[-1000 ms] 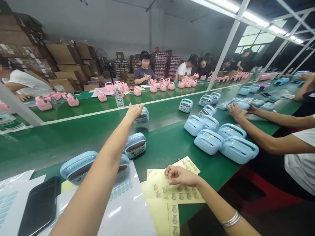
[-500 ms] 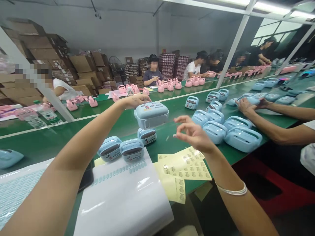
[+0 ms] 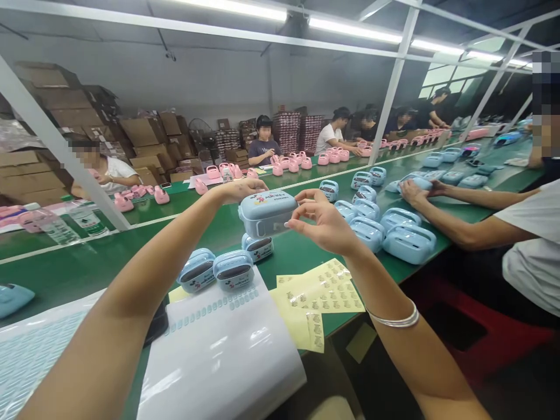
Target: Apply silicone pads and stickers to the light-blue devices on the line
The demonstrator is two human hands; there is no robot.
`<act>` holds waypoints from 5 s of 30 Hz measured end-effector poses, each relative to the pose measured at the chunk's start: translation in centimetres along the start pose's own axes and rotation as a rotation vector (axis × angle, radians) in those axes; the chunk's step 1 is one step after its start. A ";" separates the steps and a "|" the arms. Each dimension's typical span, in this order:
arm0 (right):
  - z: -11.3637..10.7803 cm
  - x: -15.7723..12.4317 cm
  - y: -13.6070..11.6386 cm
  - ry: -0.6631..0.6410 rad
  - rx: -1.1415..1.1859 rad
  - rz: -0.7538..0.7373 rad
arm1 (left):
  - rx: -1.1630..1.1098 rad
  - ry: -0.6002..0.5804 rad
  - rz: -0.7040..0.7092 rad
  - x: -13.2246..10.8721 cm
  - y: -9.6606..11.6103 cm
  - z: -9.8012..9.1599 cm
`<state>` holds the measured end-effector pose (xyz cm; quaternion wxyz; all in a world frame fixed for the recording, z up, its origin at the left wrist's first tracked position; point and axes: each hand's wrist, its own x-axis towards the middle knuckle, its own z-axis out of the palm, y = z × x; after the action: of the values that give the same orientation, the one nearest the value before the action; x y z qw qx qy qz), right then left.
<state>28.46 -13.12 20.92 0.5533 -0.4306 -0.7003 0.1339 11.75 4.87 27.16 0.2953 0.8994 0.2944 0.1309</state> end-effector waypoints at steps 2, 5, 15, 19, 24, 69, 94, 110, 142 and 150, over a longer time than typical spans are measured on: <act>0.0 -0.1 0.0 0.015 -0.032 0.012 | -0.005 -0.009 -0.011 -0.1 0.2 0.3; 0.1 -0.4 0.1 0.047 -0.076 0.017 | -0.012 -0.037 -0.035 -0.2 0.5 0.6; 2.6 -2.2 1.0 0.332 -0.274 -0.146 | 0.058 -0.076 -0.060 -0.4 0.7 1.8; 1.9 -3.7 2.6 0.363 -0.051 -0.101 | 0.292 -0.031 -0.005 -1.8 0.4 2.2; 0.3 -7.1 7.8 -0.196 -0.117 0.270 | 0.691 0.024 -0.040 -8.5 -0.4 3.7; 19.2 -13.4 10.2 -0.747 -0.301 -0.159 | -0.807 1.122 -0.695 -34.6 -8.9 23.4; 9.7 -6.7 10.7 -0.151 -0.334 0.474 | -1.060 1.196 -0.595 -34.9 -8.8 23.6; 7.5 -9.6 10.9 0.136 -0.808 0.006 | -1.316 1.267 -0.541 -34.7 -7.7 22.4; 17.5 -19.6 4.0 -0.515 -0.248 -0.226 | -1.664 0.785 -0.402 -23.7 -10.3 21.6; 17.5 -20.8 3.2 -0.440 -0.254 -0.208 | -1.767 0.820 -0.453 -23.5 -10.1 21.8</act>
<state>14.66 -21.82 -1.10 0.3401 -0.3826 -0.8555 0.0778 -2.58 -12.70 2.30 0.7518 0.1652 0.3350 0.5434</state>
